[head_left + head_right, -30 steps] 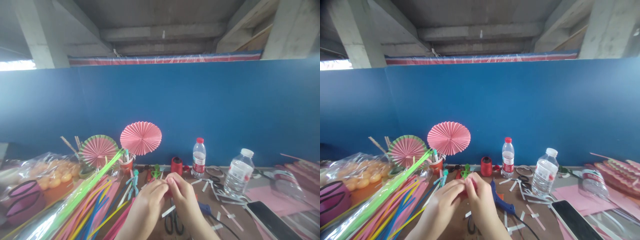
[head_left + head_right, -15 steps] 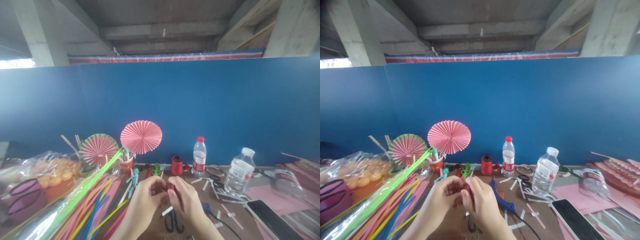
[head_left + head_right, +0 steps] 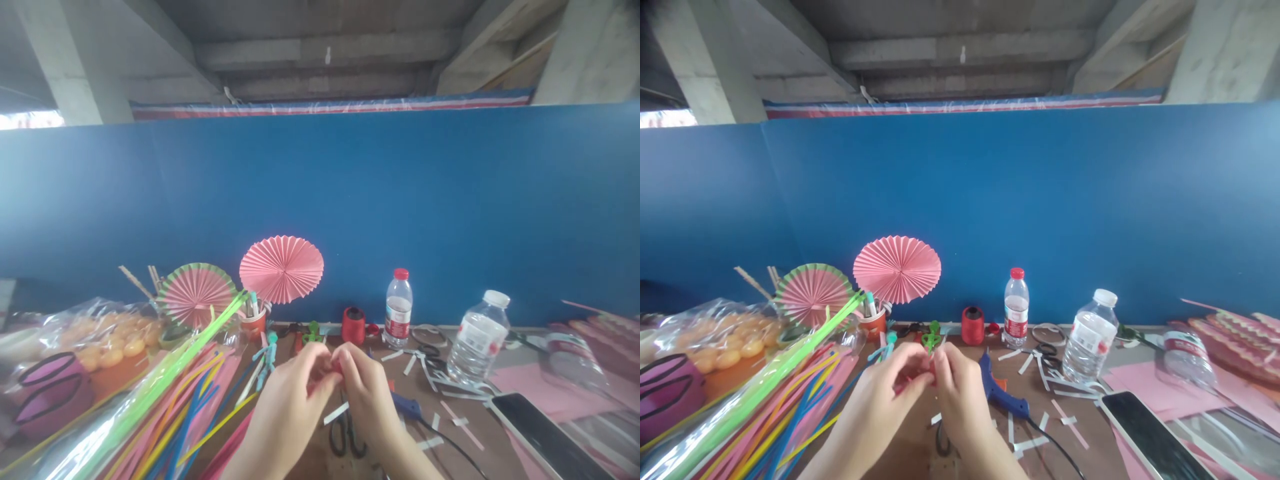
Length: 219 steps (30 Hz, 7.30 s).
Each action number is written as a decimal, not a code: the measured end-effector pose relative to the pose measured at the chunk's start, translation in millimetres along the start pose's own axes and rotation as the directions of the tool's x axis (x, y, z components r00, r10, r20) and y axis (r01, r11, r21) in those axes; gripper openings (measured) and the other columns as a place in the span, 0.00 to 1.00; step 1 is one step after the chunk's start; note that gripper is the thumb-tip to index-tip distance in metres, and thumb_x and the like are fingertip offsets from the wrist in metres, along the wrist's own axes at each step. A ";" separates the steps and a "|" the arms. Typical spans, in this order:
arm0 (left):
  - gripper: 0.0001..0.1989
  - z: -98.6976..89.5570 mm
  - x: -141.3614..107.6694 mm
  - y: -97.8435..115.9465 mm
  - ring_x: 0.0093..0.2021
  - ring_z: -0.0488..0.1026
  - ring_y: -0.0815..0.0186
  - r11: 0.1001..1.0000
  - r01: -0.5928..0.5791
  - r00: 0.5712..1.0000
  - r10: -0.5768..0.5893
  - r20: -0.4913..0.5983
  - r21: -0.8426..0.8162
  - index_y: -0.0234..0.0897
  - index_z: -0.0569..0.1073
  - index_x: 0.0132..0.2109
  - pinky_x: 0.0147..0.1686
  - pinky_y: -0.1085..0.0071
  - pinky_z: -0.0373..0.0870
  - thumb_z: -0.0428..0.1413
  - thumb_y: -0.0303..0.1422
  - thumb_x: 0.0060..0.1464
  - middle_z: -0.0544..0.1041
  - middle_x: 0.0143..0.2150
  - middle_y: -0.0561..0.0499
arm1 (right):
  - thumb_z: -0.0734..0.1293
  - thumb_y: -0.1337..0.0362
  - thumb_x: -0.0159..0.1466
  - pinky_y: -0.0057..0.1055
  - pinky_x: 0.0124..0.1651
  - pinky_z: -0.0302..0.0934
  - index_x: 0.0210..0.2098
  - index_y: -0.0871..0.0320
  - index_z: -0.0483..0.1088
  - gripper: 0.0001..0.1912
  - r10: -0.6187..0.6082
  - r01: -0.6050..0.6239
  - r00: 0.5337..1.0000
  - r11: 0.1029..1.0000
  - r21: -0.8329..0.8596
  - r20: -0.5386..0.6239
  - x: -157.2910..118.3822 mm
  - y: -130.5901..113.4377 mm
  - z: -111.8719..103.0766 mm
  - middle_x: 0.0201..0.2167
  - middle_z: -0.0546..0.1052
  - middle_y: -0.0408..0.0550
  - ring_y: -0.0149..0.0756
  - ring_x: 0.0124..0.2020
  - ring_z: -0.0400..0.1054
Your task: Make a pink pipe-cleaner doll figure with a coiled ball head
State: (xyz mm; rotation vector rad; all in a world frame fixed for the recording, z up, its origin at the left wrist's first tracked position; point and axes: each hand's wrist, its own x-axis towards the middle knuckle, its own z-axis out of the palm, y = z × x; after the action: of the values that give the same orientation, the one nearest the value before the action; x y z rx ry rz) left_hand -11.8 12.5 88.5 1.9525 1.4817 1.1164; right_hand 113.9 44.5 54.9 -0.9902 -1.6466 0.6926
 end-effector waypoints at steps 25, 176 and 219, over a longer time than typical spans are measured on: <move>0.11 19.9 -8.6 -16.8 0.29 0.75 0.62 0.673 -0.307 0.912 0.410 0.007 0.673 0.36 0.70 0.39 0.27 0.68 0.72 0.48 0.20 0.51 0.76 0.30 0.49 | 0.49 0.45 0.62 0.24 0.20 0.48 0.17 0.58 0.58 0.27 0.222 -0.214 0.975 0.962 0.171 -0.030 2.4 -2.6 4.3 0.14 0.58 0.39 0.29 0.17 0.52; 0.09 -11.2 -6.2 8.4 0.34 0.75 0.63 0.929 -0.282 0.893 0.346 -0.288 0.240 0.38 0.72 0.35 0.34 0.72 0.72 0.56 0.22 0.46 0.77 0.34 0.48 | 0.65 0.64 0.59 0.28 0.37 0.67 0.44 0.52 0.73 0.14 -0.110 0.089 0.992 0.959 0.271 0.064 -0.3 -24.9 -21.1 0.39 0.72 0.50 0.37 0.38 0.70; 0.16 -17.5 -8.1 11.3 0.42 0.75 0.60 0.996 -0.086 0.984 0.081 -0.160 -0.024 0.41 0.73 0.48 0.40 0.72 0.71 0.55 0.32 0.50 0.78 0.44 0.48 | 0.57 0.66 0.65 0.25 0.46 0.60 0.52 0.46 0.65 0.17 -0.202 0.158 0.971 0.943 0.294 0.125 -2.9 -31.7 -25.7 0.43 0.66 0.46 0.31 0.44 0.64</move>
State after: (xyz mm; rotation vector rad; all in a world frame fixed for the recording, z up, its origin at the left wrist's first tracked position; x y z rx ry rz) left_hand -20.2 -0.9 104.3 1.9598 1.4647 1.3509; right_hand 130.3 25.6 87.2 -0.5847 -1.6894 0.8682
